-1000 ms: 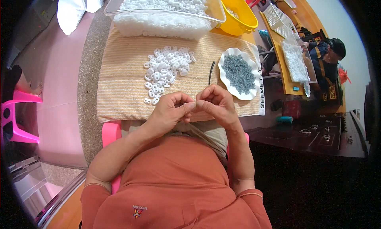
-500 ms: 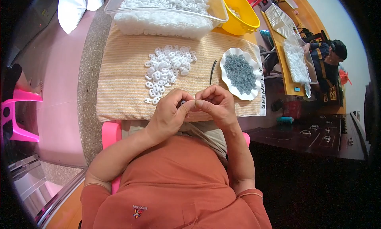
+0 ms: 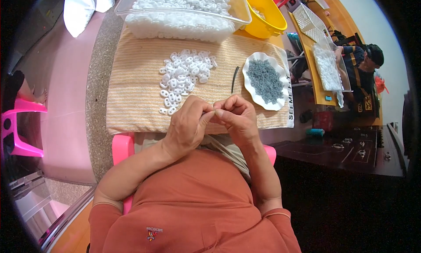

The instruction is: Manually assembling and trimming small white plastic components using a cutting tool.

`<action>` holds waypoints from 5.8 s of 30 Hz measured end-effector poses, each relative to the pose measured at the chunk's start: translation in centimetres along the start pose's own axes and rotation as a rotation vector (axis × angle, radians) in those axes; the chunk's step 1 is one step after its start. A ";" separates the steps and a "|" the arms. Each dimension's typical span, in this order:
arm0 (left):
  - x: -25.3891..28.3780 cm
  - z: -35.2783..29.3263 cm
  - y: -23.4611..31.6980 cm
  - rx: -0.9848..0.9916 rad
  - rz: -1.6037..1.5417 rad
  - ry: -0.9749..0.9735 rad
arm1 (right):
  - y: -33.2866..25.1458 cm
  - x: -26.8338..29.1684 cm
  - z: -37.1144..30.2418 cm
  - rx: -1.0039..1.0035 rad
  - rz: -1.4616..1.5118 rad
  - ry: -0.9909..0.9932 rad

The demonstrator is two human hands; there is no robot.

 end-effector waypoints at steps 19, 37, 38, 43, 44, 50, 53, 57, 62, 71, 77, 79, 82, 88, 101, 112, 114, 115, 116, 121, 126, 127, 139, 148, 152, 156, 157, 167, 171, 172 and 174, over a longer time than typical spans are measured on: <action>0.0 -0.2 0.2 -0.028 0.048 0.046 | 0.0 -0.7 -0.5 0.087 -0.081 0.090; -0.6 -1.0 -1.5 0.304 -0.239 -0.036 | -0.6 -1.0 -0.8 0.281 -0.362 0.063; -0.8 -1.3 -1.9 0.376 -0.318 -0.045 | -0.6 -1.1 -0.9 0.297 -0.415 0.053; -1.4 -1.6 -2.3 0.561 -0.572 -0.035 | -0.6 -1.2 -1.1 0.376 -0.570 0.050; -1.4 -1.6 -2.4 0.562 -0.579 -0.037 | -0.4 -1.2 -1.1 0.372 -0.541 0.068; -1.4 -1.7 -2.3 0.547 -0.606 -0.004 | -0.4 -1.5 -0.9 0.337 -0.415 0.079; -1.5 -1.6 -2.3 0.618 -0.687 -0.023 | -0.4 -1.4 -0.9 0.345 -0.419 0.074; -1.7 -1.7 -2.4 0.638 -0.703 -0.008 | -0.5 -1.6 -1.0 0.365 -0.445 0.082; -1.5 -1.8 -2.3 0.556 -0.584 0.042 | -0.4 -1.8 -1.1 0.332 -0.431 0.113; -1.9 -2.0 -2.9 0.709 -0.796 0.017 | -0.2 -1.7 -1.1 0.394 -0.470 0.109; -1.9 -2.0 -2.8 0.699 -0.809 0.027 | -0.2 -1.7 -1.2 0.452 -0.607 0.115; -2.1 -2.1 -2.9 0.743 -0.872 0.021 | -0.4 -1.8 -1.2 0.494 -0.718 0.120; -2.5 -2.3 -3.1 0.845 -1.036 0.031 | -1.1 -2.9 -1.4 0.729 -0.977 0.096; -2.6 -2.5 -2.8 0.944 -1.247 0.029 | -1.4 -3.9 -2.0 1.002 -1.236 0.017; -1.4 -1.6 -2.8 0.832 -0.922 0.038 | -2.9 -1.1 -0.9 0.664 -1.092 0.245; -1.5 -1.5 -3.2 0.753 -0.802 -0.009 | -2.7 1.0 0.1 0.555 -1.218 0.311; -1.5 -1.4 -3.1 0.753 -0.796 -0.015 | -2.5 1.5 0.5 0.559 -1.211 0.322; -1.6 -1.4 -3.1 0.754 -0.794 -0.023 | -2.5 1.8 0.7 0.560 -1.205 0.333; -1.6 -1.5 -3.1 0.755 -0.792 -0.032 | -2.5 1.8 0.8 0.560 -1.205 0.334; -1.8 -1.5 -3.0 0.736 -0.772 -0.059 | -2.3 2.0 1.0 0.503 -1.189 0.381; -1.7 -1.6 -3.0 0.738 -0.771 -0.069 | -2.4 1.9 0.3 0.389 -1.015 0.245; -1.8 -1.6 -3.0 0.729 -0.784 -0.069 | -2.2 1.5 0.1 0.300 -0.969 0.149; -2.3 -1.8 -3.1 0.756 -0.937 -0.090 | -1.8 -0.9 -0.6 0.408 -0.919 -0.078; -1.3 -1.6 -3.0 0.885 -1.002 0.056 | -3.2 0.8 -0.3 0.441 -1.169 0.138; -1.2 -1.8 -3.3 0.909 -1.026 0.111 | -3.1 1.1 -0.2 0.429 -1.127 0.100; -1.4 -2.0 -3.6 0.942 -1.056 0.147 | -3.0 0.7 -0.5 0.378 -1.046 0.084; -1.5 -2.0 -3.6 0.957 -1.062 0.119 | -2.9 0.7 -0.5 0.377 -1.046 0.084; -2.0 -2.0 -3.3 0.917 -1.182 0.037 | -1.5 1.0 -0.4 0.272 -0.779 0.075; -2.0 -2.0 -3.4 0.913 -1.190 0.048 | -1.4 0.3 -0.5 0.245 -0.764 0.028; -2.0 -2.0 -3.4 0.918 -1.193 0.051 | -1.4 0.0 -0.6 0.245 -0.764 0.029; -2.0 -2.1 -3.4 0.923 -1.196 0.054 | -1.1 0.0 -0.7 0.162 -0.726 0.059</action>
Point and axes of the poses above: each hand's wrist, its own z-axis towards the middle knuckle, its own x-axis out of the back of the hand, y = z × x, the point moved 5 cm from there along z, towards the middle knuckle, and after that the axes turned 6 degrees about -x, right-handed, at the moved point
